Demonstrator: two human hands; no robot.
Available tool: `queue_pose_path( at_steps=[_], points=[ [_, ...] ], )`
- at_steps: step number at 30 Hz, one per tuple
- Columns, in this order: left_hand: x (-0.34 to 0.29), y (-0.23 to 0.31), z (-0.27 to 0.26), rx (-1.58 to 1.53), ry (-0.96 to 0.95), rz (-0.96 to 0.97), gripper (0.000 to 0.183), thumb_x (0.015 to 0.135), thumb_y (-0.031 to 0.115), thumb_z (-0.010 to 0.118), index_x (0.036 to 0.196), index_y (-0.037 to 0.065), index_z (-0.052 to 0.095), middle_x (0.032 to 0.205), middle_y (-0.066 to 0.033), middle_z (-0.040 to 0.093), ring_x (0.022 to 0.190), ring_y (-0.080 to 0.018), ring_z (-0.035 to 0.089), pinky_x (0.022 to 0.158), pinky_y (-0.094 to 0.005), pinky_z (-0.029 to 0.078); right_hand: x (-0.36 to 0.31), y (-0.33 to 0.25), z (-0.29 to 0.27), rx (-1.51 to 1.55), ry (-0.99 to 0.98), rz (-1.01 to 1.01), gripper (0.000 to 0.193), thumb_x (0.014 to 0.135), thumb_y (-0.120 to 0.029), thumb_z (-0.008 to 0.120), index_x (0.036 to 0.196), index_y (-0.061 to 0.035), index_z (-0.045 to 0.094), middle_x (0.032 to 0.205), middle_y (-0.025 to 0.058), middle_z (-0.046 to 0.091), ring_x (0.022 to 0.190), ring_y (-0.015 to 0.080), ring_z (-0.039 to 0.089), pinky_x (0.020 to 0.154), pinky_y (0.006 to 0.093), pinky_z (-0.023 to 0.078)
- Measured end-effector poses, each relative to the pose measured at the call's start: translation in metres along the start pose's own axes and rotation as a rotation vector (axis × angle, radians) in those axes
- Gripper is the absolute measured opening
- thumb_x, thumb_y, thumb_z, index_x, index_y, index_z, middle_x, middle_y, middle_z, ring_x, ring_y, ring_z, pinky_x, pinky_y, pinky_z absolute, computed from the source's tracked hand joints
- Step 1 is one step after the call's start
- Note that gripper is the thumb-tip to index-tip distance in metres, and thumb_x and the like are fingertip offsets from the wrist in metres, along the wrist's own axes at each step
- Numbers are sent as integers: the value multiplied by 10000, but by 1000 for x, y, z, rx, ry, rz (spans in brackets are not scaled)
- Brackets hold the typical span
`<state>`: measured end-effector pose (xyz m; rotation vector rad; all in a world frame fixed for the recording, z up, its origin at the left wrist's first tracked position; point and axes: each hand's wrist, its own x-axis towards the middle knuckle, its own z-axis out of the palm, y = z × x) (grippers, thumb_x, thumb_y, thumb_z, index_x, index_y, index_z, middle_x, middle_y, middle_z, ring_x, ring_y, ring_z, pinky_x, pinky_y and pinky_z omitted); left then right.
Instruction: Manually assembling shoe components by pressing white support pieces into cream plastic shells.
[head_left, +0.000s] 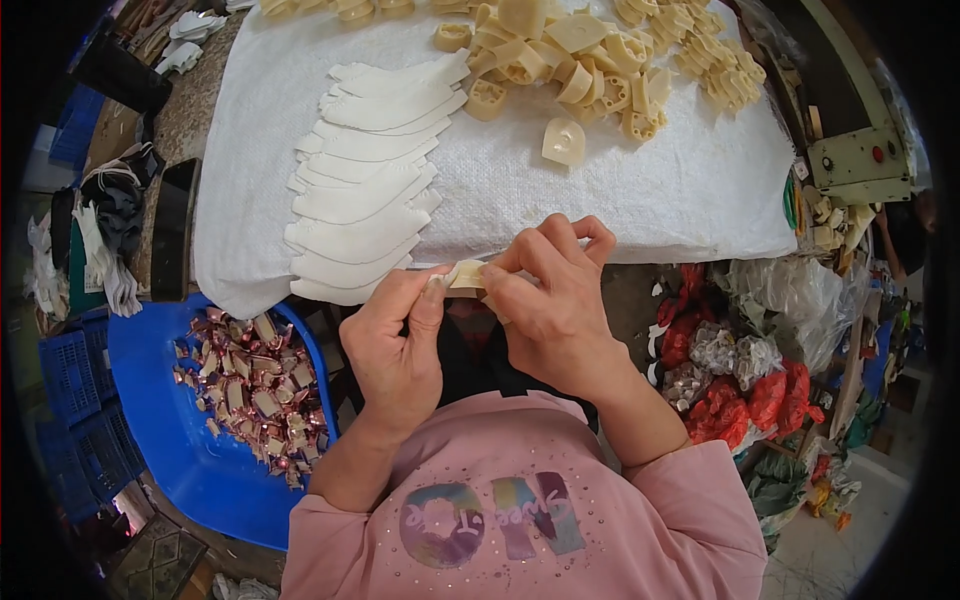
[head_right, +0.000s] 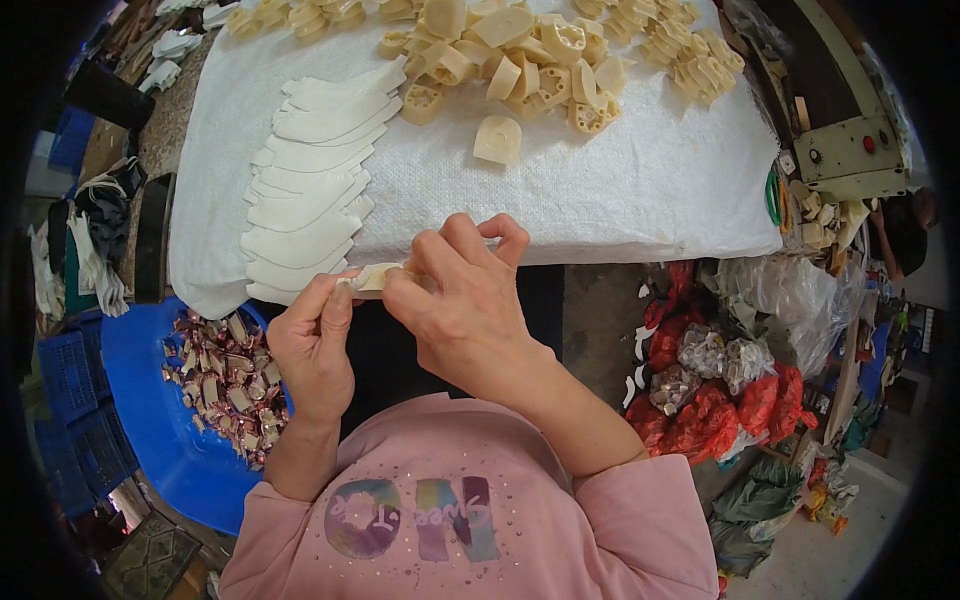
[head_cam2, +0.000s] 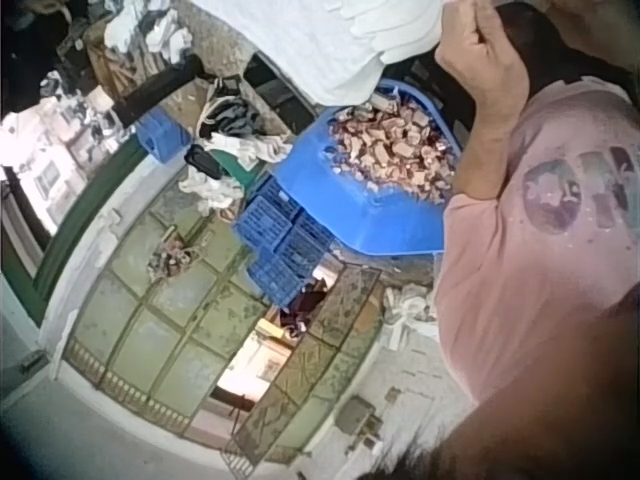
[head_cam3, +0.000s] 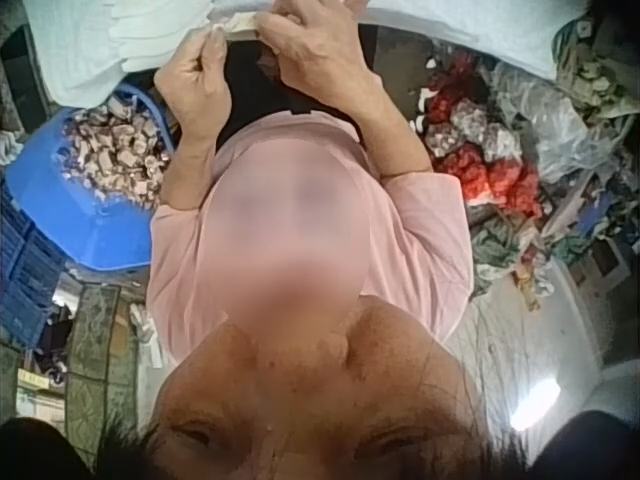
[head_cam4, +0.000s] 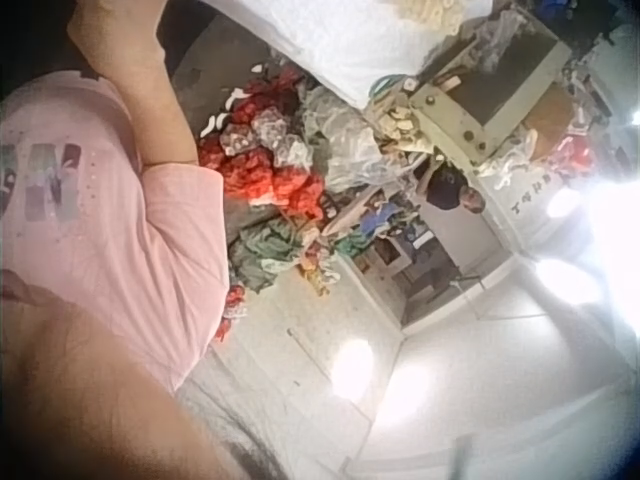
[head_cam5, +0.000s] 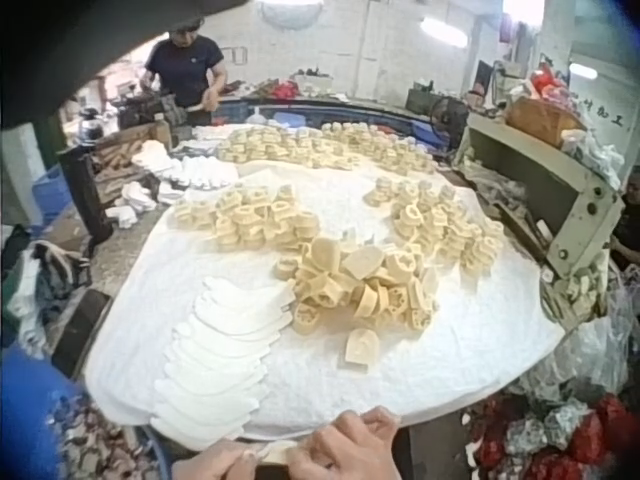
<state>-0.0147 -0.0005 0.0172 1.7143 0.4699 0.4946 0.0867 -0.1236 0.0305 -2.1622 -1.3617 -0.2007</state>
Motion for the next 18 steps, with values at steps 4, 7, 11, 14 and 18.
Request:
queue_pose_path(
  at_steps=[4, 7, 11, 14, 18],
  points=[
    [0, -3, 6, 154, -11, 99, 218, 938, 129, 524, 985, -58, 627, 700, -21, 566, 634, -77, 476, 568, -234, 390, -3, 2, 6, -1, -17, -3, 186, 573, -7, 627, 682, -111, 517, 756, 27, 434, 784, 221, 447, 739, 425, 250],
    [-1, -9, 9, 285, 4, 219, 238, 942, 146, 520, 1024, -58, 613, 787, -43, 586, 669, -85, 499, 596, -225, 404, -4, 6, 11, 31, -2, -7, 192, 574, 5, 623, 699, -103, 525, 759, 35, 435, 785, 224, 447, 740, 415, 254],
    [0, -10, 10, 240, -19, 311, 253, 946, 148, 513, 1074, -47, 609, 880, -56, 589, 720, -99, 518, 633, -224, 420, -8, 17, 24, 232, 133, -3, 238, 599, 39, 622, 789, -92, 563, 775, 42, 460, 776, 221, 449, 739, 388, 257],
    [1, -20, -3, -201, -100, 42, 240, 910, 115, 577, 1102, -19, 627, 946, -68, 586, 821, -133, 554, 738, -244, 463, -10, 20, 24, 397, 151, 12, 278, 622, 58, 622, 856, -85, 576, 796, 42, 485, 765, 216, 458, 751, 382, 261],
    [5, -38, 3, -409, -107, 142, 210, 884, 89, 611, 1073, 3, 647, 923, -68, 579, 809, -129, 557, 738, -222, 448, -12, 19, 23, 523, 125, 34, 281, 631, 63, 621, 867, -80, 570, 807, 43, 497, 759, 217, 469, 761, 372, 273]
  ],
)
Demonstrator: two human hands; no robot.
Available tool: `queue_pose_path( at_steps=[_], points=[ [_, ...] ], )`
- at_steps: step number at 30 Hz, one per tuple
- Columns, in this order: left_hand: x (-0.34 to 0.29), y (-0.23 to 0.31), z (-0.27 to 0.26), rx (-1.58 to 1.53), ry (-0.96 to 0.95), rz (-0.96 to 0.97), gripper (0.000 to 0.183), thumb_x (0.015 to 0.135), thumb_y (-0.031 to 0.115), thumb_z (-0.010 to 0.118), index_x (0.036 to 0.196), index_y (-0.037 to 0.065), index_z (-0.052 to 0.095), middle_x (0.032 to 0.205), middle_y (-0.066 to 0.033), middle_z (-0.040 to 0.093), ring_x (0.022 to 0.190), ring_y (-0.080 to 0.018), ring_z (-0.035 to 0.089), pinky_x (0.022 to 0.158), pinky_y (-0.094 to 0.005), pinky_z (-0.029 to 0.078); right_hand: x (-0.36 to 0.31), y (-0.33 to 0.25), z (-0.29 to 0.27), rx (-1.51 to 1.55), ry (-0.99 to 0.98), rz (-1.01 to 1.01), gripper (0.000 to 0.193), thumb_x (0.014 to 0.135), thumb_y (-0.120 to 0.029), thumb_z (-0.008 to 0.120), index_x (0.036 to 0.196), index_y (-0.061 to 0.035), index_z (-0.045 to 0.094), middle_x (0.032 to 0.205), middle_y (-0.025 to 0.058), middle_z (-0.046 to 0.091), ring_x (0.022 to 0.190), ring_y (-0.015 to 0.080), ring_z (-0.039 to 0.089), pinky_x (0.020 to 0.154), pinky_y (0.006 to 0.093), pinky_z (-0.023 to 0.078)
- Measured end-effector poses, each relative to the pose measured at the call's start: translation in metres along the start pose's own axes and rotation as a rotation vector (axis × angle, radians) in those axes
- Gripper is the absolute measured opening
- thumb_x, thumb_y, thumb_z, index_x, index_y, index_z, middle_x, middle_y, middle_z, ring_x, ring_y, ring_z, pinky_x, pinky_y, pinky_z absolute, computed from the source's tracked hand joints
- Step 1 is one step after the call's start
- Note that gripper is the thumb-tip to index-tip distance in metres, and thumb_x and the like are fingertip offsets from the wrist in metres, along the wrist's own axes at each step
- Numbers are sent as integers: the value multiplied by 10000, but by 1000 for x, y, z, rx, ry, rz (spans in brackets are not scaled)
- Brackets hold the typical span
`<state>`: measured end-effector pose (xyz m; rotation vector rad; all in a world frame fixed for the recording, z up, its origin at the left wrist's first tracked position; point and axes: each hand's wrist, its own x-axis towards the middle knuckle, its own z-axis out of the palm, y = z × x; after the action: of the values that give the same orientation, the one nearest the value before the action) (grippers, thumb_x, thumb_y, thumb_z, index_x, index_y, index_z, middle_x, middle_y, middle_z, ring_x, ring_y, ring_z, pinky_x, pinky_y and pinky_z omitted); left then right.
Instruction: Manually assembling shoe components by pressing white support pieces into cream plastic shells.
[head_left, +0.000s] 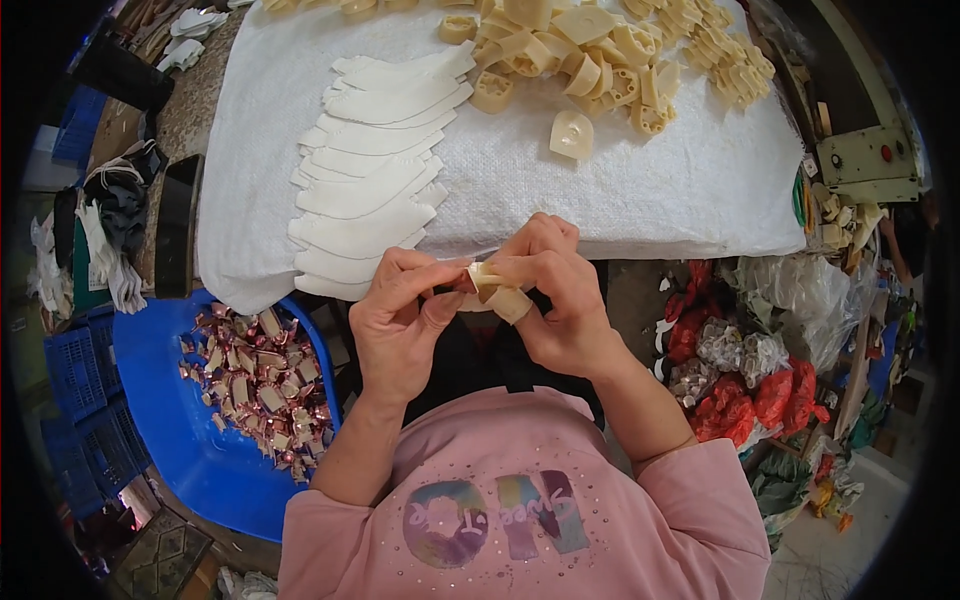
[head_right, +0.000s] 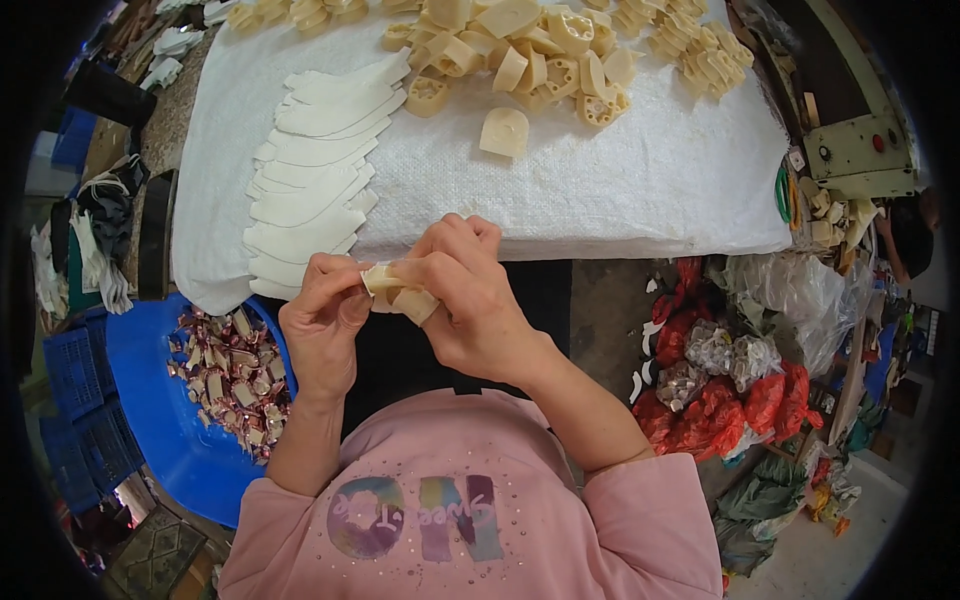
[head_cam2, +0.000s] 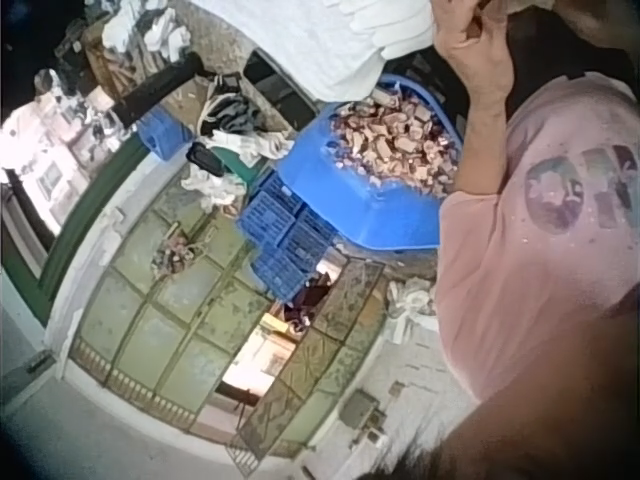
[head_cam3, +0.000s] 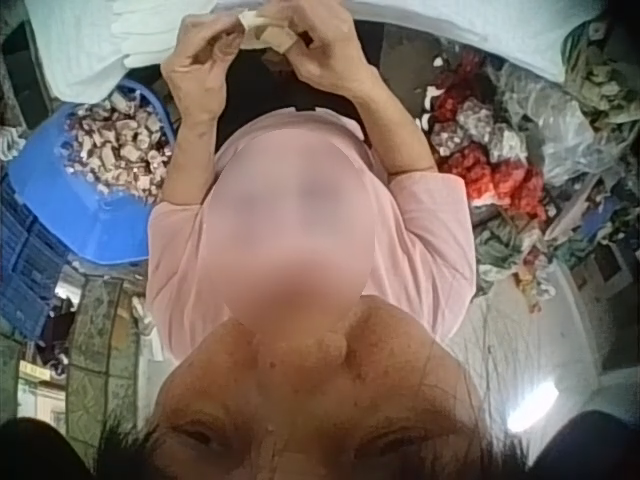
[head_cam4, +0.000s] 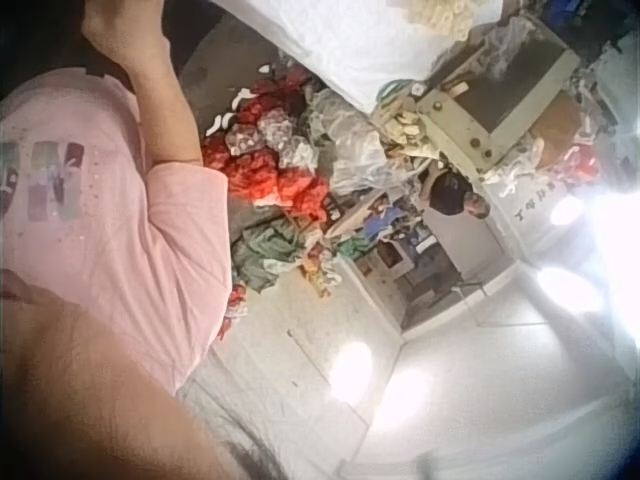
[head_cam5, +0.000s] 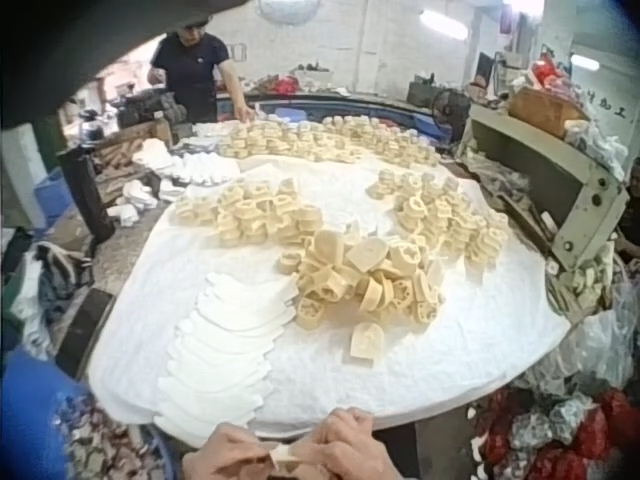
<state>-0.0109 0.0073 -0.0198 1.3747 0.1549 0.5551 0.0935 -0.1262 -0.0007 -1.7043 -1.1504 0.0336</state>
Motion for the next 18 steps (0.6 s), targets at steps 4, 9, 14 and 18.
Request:
queue_pose_path(
  at_steps=[4, 9, 14, 18],
  points=[
    [3, 2, 2, 78, -26, 57, 152, 851, 69, 644, 991, 10, 649, 839, -54, 571, 719, -120, 511, 637, -232, 422, -1, 0, -4, 142, -51, 19, 303, 620, 73, 610, 880, -74, 560, 800, 56, 488, 763, 238, 472, 756, 357, 287],
    [12, 6, 3, 434, -115, 251, 118, 863, 106, 626, 843, -6, 598, 693, -68, 532, 596, -160, 451, 520, -270, 366, -3, -2, -9, 164, -174, 87, 313, 604, 90, 573, 869, -75, 547, 786, 59, 462, 775, 249, 454, 757, 357, 286],
    [12, 4, 6, 577, -88, 245, 169, 866, 136, 620, 758, 20, 561, 597, -55, 479, 512, -197, 414, 451, -310, 333, -5, -5, -4, 109, -247, 76, 353, 575, 104, 550, 871, -89, 553, 781, 51, 443, 782, 234, 451, 771, 371, 276],
    [6, 1, 5, 397, -72, 163, 136, 835, 106, 650, 749, 26, 583, 628, -53, 489, 563, -204, 440, 506, -311, 370, -2, -4, -4, 89, -181, 24, 364, 569, 110, 554, 873, -89, 567, 803, 44, 473, 801, 229, 458, 779, 367, 271]
  ],
)
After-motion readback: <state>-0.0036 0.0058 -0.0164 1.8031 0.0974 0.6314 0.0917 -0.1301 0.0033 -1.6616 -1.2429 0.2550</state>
